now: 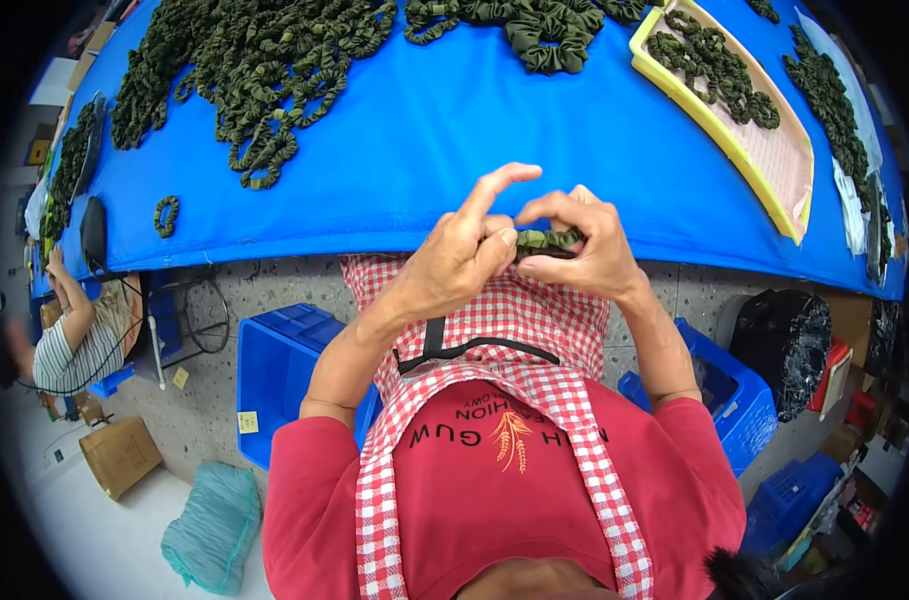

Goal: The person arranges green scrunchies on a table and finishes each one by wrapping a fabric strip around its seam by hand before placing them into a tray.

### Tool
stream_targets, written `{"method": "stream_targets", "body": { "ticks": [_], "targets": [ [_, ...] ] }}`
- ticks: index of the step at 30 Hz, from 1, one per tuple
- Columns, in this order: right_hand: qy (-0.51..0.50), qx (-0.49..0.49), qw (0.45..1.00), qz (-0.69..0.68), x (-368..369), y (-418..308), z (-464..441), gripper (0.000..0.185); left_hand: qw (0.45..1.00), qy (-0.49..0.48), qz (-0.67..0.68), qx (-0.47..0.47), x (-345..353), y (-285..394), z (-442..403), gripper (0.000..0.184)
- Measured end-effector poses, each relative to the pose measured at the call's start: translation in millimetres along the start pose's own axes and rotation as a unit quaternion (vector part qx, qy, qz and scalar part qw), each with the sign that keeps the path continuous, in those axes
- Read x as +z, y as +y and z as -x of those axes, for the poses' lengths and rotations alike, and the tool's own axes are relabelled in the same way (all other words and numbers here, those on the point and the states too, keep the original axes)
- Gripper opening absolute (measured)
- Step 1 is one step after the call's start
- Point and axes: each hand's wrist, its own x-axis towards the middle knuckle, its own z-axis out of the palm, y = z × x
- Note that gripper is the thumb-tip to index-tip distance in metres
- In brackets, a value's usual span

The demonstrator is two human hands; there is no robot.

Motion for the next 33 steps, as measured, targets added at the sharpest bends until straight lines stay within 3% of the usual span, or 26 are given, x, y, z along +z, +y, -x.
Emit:
{"method": "stream_targets", "body": {
  "ticks": [5,7,9,15,19,20,24,30,33],
  "targets": [
    [0.060,-0.079,0.995,-0.020,9.4,18.6,0.5,0.025,0.999,0.040,0.013,0.031,7.2,1.5,1.5,0.057],
    [0.054,0.025,0.981,-0.183,10.2,28.5,10.0,0.022,0.979,0.038,0.187,0.064,10.3,0.2,3.3,0.057],
    [0.046,0.124,0.932,-0.338,7.6,34.8,14.0,0.019,0.929,0.037,0.354,0.098,10.9,-1.2,2.8,0.057],
    [-0.001,0.098,0.958,-0.270,-5.9,14.6,11.4,0.020,0.990,-0.022,0.140,0.008,-4.8,-9.4,0.9,0.057],
    [-0.075,0.133,0.988,-0.003,1.8,-9.4,0.1,0.032,0.982,-0.040,-0.183,-0.007,3.6,1.5,-8.7,0.056],
    [-0.075,0.133,0.988,-0.003,2.7,-7.1,-0.1,0.032,0.982,-0.039,-0.182,-0.007,2.9,1.5,-7.6,0.056],
    [0.036,0.093,0.944,-0.314,6.2,13.1,1.2,0.038,1.000,0.011,-0.003,-0.021,-1.5,0.5,-3.8,0.056],
    [0.007,0.126,0.942,-0.310,12.9,5.9,2.5,0.037,0.997,0.071,-0.030,0.010,8.6,-9.9,-7.0,0.055],
    [0.031,0.147,0.857,-0.493,24.0,3.4,3.4,0.035,0.995,0.084,-0.014,0.047,16.2,-19.7,-9.3,0.054]
  ]
}}
